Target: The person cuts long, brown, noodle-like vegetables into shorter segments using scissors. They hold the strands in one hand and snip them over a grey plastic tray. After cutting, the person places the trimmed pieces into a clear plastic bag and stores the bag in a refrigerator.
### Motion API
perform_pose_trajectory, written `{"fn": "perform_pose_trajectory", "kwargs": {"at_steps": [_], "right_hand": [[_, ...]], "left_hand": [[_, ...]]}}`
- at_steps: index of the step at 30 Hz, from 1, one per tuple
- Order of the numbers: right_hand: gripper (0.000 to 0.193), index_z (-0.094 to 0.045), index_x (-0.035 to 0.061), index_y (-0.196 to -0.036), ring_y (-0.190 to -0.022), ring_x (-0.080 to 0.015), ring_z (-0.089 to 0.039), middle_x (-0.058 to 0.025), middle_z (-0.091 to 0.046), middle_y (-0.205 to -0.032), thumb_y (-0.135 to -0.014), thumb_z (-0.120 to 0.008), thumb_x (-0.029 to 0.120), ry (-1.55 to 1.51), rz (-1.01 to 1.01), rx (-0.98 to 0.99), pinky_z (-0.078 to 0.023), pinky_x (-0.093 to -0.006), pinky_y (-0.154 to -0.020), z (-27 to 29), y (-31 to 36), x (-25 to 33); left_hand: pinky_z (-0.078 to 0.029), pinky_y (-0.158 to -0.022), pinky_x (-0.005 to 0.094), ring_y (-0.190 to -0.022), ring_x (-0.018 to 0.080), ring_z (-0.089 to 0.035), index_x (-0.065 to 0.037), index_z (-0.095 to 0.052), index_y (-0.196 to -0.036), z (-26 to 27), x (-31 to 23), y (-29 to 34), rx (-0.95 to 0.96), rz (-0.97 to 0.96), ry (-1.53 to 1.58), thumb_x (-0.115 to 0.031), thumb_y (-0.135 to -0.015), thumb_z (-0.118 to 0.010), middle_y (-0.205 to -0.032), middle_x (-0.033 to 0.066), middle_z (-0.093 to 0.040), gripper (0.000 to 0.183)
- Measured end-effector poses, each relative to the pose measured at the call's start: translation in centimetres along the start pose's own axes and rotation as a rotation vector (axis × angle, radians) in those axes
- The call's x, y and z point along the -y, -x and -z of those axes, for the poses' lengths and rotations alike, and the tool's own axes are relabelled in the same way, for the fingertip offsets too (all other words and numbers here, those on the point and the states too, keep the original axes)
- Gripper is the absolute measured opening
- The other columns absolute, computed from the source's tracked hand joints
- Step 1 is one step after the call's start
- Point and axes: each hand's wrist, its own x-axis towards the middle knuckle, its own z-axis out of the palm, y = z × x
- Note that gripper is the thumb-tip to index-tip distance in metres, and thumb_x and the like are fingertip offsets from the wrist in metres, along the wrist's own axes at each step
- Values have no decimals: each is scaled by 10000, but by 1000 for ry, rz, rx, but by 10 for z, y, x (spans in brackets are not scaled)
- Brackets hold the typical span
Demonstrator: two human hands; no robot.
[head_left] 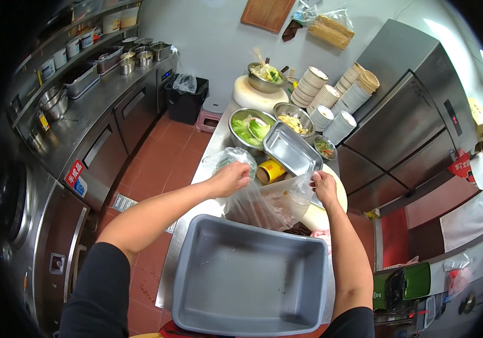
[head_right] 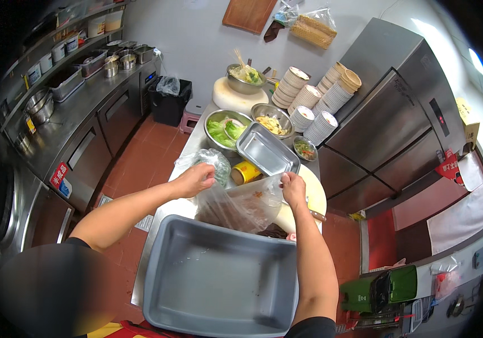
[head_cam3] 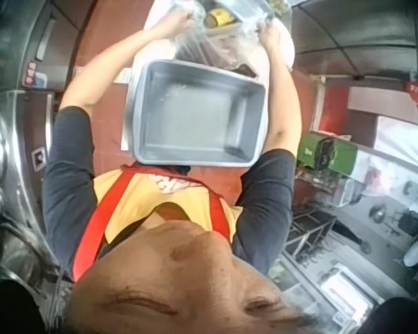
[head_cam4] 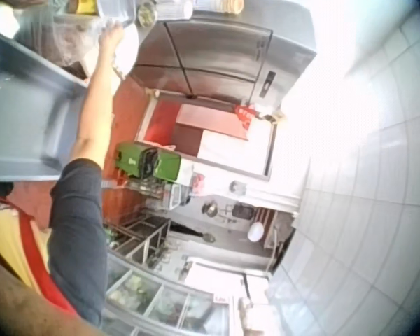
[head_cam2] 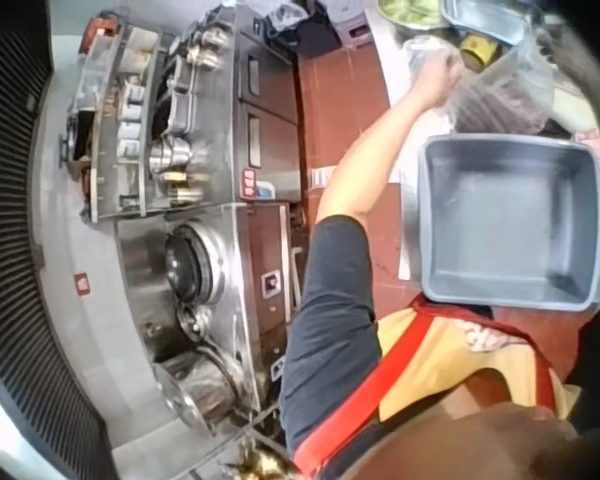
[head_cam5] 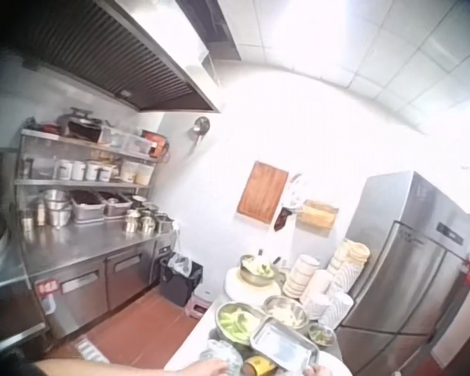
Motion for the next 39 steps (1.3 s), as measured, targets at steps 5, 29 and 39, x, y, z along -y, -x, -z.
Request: {"fn": "perform_pose_trajectory", "kwargs": {"at_steps": [5, 29, 39], "right_hand": [[200, -589, 19, -895, -614, -135, -576, -25, -581, -782, -934, -499, 193, -387, -267, 61, -482, -253, -537, -6, 7, 38], [278, -685, 32, -819, -743, -326, -647, -195, -660, -761, -813, -573, 286, 162, 5, -258, -480, -418, -696, 37, -9, 36], [158, -564, 76, -714, -482, -161, -485, 0, -483, -532, -830, -525, 176, -802, -280, 48, -460, -291, -523, 143, 9, 182]], "left_hand": [[-445, -694, 310, -775, 140, -515, -52, -472, -994, -3, -22, 1, 163, 201, 444, -103, -849, -601, -802, 55, -525, 201], [-497, -658, 425, -876, 292, -583, -62, -579, -870, 75, -70, -1, 142, -400, -678, -82, -743, -627, -977, 90, -536, 138], [-463, -530, 427, -646, 314, -614, -34, -488, -867, 103, -144, -72, -573, -527, -348, -98, -804, -636, -778, 137, -558, 173]]}}
